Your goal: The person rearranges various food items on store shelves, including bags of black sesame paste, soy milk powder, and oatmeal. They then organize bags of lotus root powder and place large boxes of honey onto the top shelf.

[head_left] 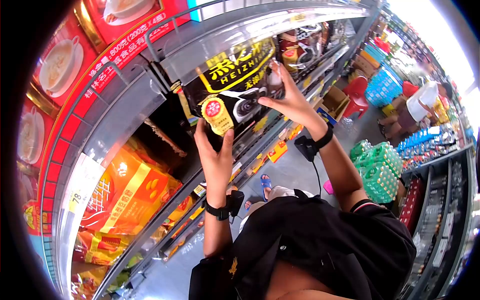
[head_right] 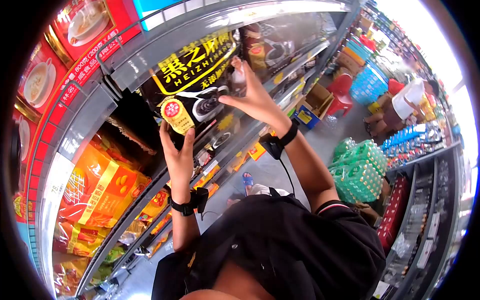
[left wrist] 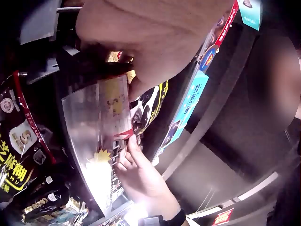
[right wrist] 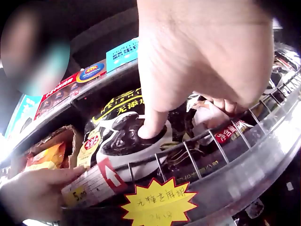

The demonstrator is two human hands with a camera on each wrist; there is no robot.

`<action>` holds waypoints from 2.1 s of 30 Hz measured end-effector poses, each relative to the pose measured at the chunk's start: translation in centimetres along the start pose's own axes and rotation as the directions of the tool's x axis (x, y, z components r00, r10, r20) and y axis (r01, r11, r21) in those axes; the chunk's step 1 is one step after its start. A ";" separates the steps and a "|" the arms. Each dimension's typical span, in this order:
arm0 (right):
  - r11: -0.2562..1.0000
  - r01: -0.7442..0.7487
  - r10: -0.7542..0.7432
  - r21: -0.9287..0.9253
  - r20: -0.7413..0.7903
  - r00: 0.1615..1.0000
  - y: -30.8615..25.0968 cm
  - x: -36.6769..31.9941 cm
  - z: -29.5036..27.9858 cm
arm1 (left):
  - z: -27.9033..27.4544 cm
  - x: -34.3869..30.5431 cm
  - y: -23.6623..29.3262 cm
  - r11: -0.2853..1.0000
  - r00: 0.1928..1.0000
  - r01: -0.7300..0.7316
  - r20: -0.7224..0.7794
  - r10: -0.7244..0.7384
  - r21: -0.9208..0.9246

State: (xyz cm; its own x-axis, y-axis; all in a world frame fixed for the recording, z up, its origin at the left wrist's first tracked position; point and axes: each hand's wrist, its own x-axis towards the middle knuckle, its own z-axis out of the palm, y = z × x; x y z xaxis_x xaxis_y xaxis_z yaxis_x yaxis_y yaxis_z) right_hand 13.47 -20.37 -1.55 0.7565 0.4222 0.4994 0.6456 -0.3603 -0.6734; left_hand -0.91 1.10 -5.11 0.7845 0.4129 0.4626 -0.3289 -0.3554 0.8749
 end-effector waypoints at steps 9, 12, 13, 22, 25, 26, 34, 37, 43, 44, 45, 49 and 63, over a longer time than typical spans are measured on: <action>0.996 0.088 -0.089 -0.016 -0.028 0.996 0.6 0.0 0.1 | 0.4 -0.2 -0.5 1.000 0.999 -0.008 -0.038 0.008 0.013; 0.994 0.023 -0.023 -0.111 0.005 1.000 1.2 -0.2 -0.1 | 0.5 0.0 -0.2 0.994 0.998 0.058 -0.029 -0.061 -0.089; 0.986 0.145 -0.145 -0.083 0.010 0.989 1.4 -0.1 -0.1 | 0.5 0.2 -0.2 0.992 0.996 0.081 -0.028 -0.084 -0.097; 0.987 0.032 -0.007 -0.157 0.160 0.987 1.0 2.2 -1.7 | 1.6 0.8 1.6 0.986 0.971 0.148 -0.198 -0.130 0.077; 0.984 0.135 -0.119 -0.119 0.134 0.984 2.7 2.7 -1.6 | 2.5 1.3 3.2 0.973 0.953 0.218 -0.231 -0.196 0.074; 0.976 0.188 -0.174 -0.105 0.135 0.975 3.4 2.7 -1.6 | 3.3 1.3 3.5 0.972 0.944 0.209 -0.281 -0.170 0.112; 0.903 0.348 -0.366 0.253 0.027 0.930 11.7 2.7 -13.6 | 14.3 -0.7 4.2 0.366 0.565 0.253 -0.444 0.695 0.895; 0.886 0.301 -0.305 0.354 -0.044 0.951 17.3 4.6 -19.3 | 20.3 0.1 2.7 0.322 0.573 -0.189 -0.162 0.804 0.928; 0.928 0.304 -0.256 0.215 -0.227 0.940 24.1 9.4 -23.8 | 34.9 7.3 6.9 0.727 0.901 -0.091 -0.254 0.351 0.680; 0.932 0.243 -0.197 0.269 -0.185 0.963 25.1 9.6 -23.5 | 35.3 7.9 5.9 0.752 0.904 -0.077 -0.272 0.329 0.654; 0.936 0.251 -0.220 0.249 -0.147 0.964 25.4 9.9 -23.9 | 36.2 8.5 6.0 0.760 0.905 -0.037 -0.300 0.300 0.649; 0.937 0.141 -0.159 0.319 0.031 0.987 27.1 9.8 -24.3 | 36.4 9.3 3.6 0.703 0.887 -0.044 -0.296 0.355 0.710; 0.977 0.107 -0.125 0.182 0.093 0.988 27.1 9.5 -22.4 | 34.4 10.4 6.7 0.790 0.967 0.165 -0.256 -0.011 0.590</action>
State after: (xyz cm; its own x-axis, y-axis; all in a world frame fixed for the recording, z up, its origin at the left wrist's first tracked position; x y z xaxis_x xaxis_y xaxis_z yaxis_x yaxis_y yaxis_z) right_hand 40.48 -44.76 -2.88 0.6565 0.5396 0.5270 0.6929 -0.1553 -0.7041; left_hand 23.09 -25.82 0.62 0.6279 0.6175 0.4737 0.1802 -0.7075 0.6833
